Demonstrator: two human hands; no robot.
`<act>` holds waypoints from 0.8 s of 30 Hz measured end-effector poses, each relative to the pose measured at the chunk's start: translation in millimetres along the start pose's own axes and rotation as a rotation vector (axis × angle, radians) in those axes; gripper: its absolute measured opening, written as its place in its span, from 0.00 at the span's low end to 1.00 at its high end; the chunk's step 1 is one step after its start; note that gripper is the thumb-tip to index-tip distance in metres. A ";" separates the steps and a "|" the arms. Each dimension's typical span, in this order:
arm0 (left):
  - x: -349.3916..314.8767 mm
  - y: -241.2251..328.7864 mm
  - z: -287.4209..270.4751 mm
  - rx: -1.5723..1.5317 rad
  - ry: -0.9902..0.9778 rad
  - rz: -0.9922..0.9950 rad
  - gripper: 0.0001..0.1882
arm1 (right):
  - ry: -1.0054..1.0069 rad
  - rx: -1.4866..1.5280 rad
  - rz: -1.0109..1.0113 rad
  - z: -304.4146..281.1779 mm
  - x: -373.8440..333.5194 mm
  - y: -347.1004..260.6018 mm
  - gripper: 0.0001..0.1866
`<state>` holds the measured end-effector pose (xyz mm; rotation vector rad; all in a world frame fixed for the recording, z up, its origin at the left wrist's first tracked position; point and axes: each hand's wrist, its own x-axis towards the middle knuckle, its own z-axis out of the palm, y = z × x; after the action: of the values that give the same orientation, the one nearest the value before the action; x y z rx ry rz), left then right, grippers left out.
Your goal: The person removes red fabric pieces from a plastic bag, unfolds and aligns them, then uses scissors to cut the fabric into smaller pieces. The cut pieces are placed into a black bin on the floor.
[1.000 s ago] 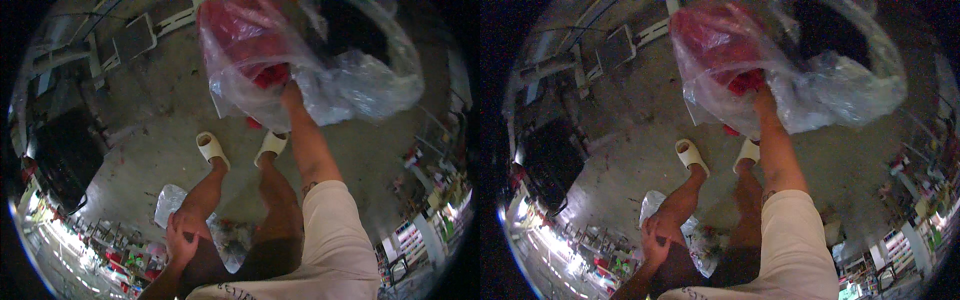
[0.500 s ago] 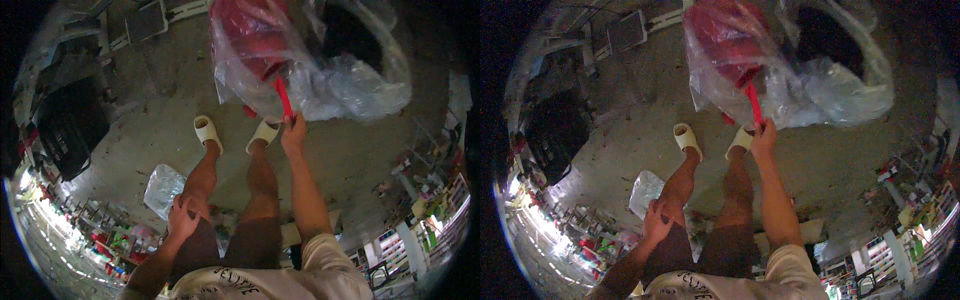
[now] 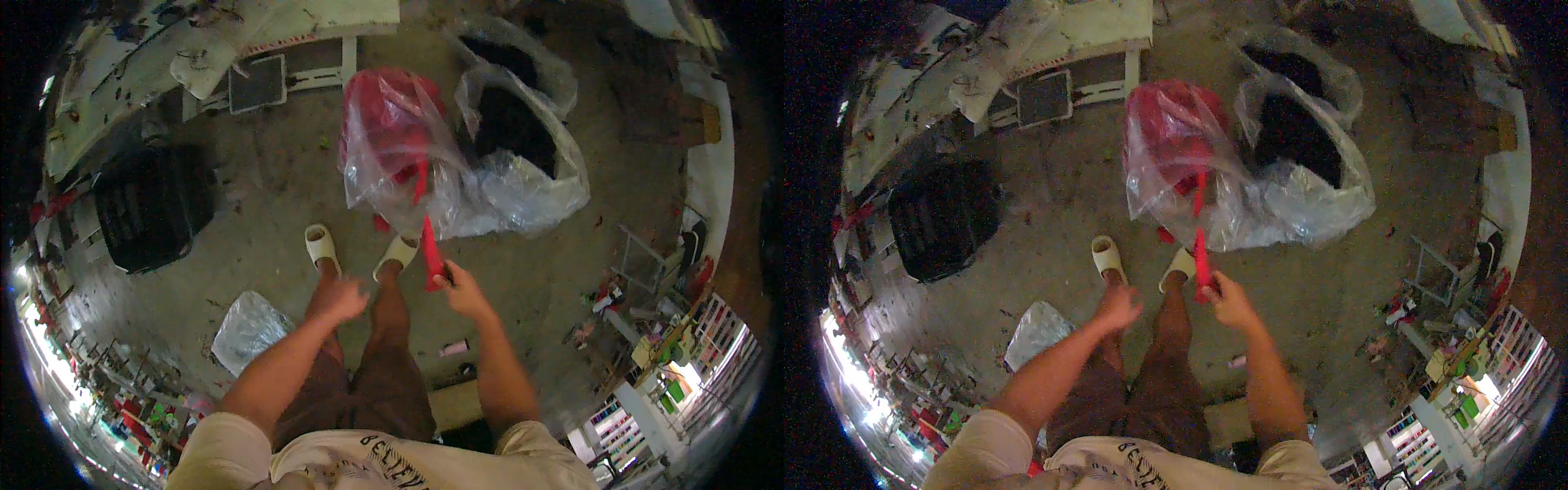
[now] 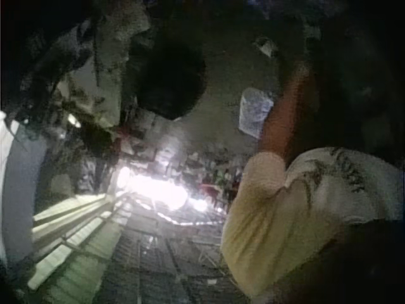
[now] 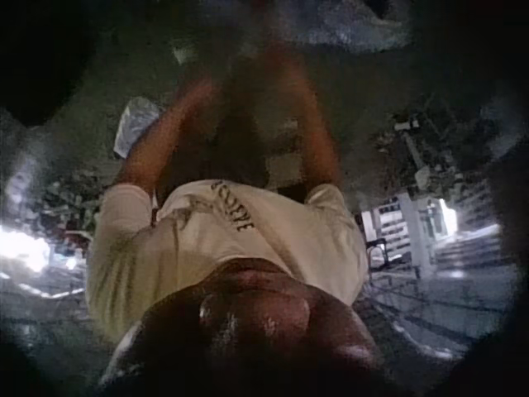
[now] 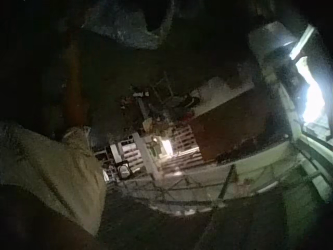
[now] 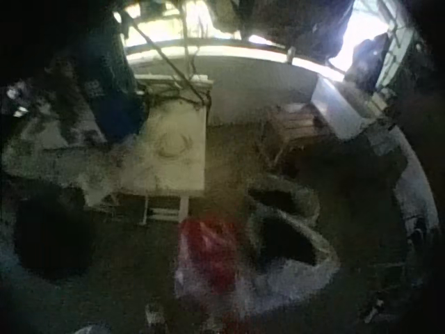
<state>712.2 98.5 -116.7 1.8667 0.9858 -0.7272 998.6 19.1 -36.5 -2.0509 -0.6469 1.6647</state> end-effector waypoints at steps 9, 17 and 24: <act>113.0 94.9 -62.3 -1.555 -0.310 -0.366 0.37 | -0.527 0.184 -0.117 -13.1 -110.5 -21.6 0.22; 152.5 152.7 -30.5 -1.509 0.006 -0.466 0.15 | -0.759 0.225 -0.156 -29.2 -152.6 17.0 0.19; -7.9 134.6 -68.4 -1.687 -0.045 -0.534 0.13 | -1.018 0.311 -0.333 -30.6 -173.4 6.1 0.16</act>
<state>829.3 116.5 -22.6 0.1156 1.3738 -0.0215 998.8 -89.7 102.1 -0.7248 -0.8819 2.3332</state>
